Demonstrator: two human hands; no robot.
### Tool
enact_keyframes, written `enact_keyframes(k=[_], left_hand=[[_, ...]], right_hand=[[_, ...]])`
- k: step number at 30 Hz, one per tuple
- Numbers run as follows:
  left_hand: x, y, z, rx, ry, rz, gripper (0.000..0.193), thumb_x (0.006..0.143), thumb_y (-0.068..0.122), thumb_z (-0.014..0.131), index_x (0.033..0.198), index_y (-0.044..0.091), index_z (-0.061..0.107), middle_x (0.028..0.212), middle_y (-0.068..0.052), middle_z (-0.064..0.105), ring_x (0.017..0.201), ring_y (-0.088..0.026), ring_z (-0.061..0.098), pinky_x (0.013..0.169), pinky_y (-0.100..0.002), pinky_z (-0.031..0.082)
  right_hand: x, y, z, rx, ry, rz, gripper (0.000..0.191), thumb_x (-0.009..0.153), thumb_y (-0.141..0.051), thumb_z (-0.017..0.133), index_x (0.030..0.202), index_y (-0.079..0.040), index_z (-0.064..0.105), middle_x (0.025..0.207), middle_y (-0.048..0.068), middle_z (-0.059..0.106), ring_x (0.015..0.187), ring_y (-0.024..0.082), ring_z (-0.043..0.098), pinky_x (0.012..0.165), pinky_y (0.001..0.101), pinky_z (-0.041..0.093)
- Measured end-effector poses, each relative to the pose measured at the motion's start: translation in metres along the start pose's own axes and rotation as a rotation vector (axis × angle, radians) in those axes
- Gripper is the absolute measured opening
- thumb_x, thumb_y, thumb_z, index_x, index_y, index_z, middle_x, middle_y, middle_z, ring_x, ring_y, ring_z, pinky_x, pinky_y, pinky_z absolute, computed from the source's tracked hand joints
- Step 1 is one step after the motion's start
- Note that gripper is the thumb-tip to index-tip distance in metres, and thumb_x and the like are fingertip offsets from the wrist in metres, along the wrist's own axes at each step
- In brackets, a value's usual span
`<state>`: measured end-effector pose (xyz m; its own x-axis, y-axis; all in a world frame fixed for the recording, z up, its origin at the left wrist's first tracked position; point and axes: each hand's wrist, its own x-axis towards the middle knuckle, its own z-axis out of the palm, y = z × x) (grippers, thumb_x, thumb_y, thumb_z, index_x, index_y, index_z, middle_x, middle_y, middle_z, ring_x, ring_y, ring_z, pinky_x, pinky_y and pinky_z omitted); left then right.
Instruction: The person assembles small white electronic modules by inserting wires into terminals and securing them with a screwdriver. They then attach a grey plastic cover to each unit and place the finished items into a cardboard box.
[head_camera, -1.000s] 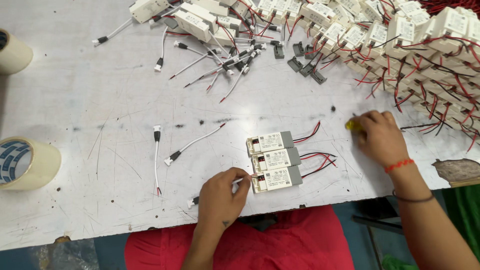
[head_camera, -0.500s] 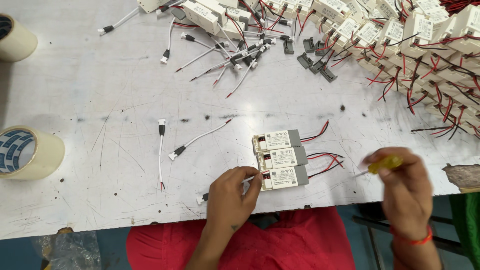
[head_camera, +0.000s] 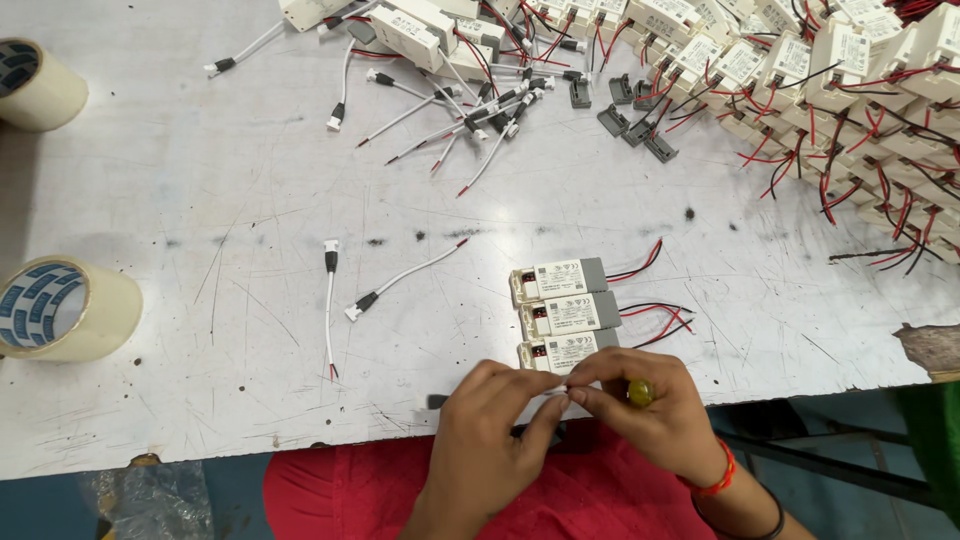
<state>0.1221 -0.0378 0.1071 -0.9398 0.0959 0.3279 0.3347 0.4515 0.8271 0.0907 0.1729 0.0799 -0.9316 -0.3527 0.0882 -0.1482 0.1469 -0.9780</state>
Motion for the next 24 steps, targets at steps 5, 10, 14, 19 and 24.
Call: enact_keyframes(k=[5,10,14,19,24], left_hand=[[0.000,-0.011,0.002,-0.087,-0.098,-0.167,0.013,0.089,0.017,0.075,0.094,0.007,0.081,0.082,-0.007,0.077,0.075,-0.022,0.068,0.067,-0.034,0.054],[0.011,-0.040,0.005,0.110,-0.001,-0.111,0.012,0.088,0.015,0.075,0.090,0.004,0.078,0.085,-0.009,0.076,0.077,-0.024,0.066,0.068,-0.036,0.053],[0.016,-0.056,0.010,0.141,-0.011,-0.114,0.012,0.088,0.015,0.074,0.090,0.004,0.078,0.083,-0.008,0.075,0.079,-0.024,0.065,0.071,-0.037,0.054],[0.014,-0.063,0.014,0.197,-0.084,-0.148,0.011,0.089,0.014,0.073,0.089,0.004,0.077,0.084,-0.008,0.074,0.079,-0.026,0.063,0.071,-0.038,0.053],[0.014,-0.064,0.011,0.219,-0.141,-0.200,0.012,0.088,0.015,0.073,0.091,0.004,0.077,0.083,-0.008,0.072,0.079,-0.025,0.062,0.072,-0.038,0.053]], right_hand=[[-0.001,0.000,0.001,-0.154,0.035,0.095,0.018,0.084,-0.003,0.078,0.101,-0.001,0.078,0.084,0.006,0.079,0.070,0.009,0.067,0.061,0.0230,0.053],[0.012,-0.004,-0.008,-0.522,0.202,0.069,0.030,0.080,-0.013,0.081,0.110,-0.007,0.077,0.094,0.005,0.076,0.068,0.015,0.061,0.060,0.0295,0.052],[0.021,0.000,-0.008,-0.699,0.098,-0.185,0.047,0.071,-0.025,0.087,0.113,-0.008,0.074,0.114,0.006,0.068,0.073,0.016,0.067,0.062,0.0308,0.057],[0.020,0.011,-0.007,-0.783,0.052,-0.192,0.049,0.069,-0.028,0.089,0.112,-0.011,0.074,0.120,0.004,0.066,0.065,0.016,0.066,0.058,0.0322,0.057],[0.017,0.015,-0.009,-0.780,0.035,-0.203,0.048,0.070,-0.025,0.087,0.114,-0.010,0.074,0.121,0.005,0.065,0.063,0.016,0.065,0.056,0.0324,0.056]])
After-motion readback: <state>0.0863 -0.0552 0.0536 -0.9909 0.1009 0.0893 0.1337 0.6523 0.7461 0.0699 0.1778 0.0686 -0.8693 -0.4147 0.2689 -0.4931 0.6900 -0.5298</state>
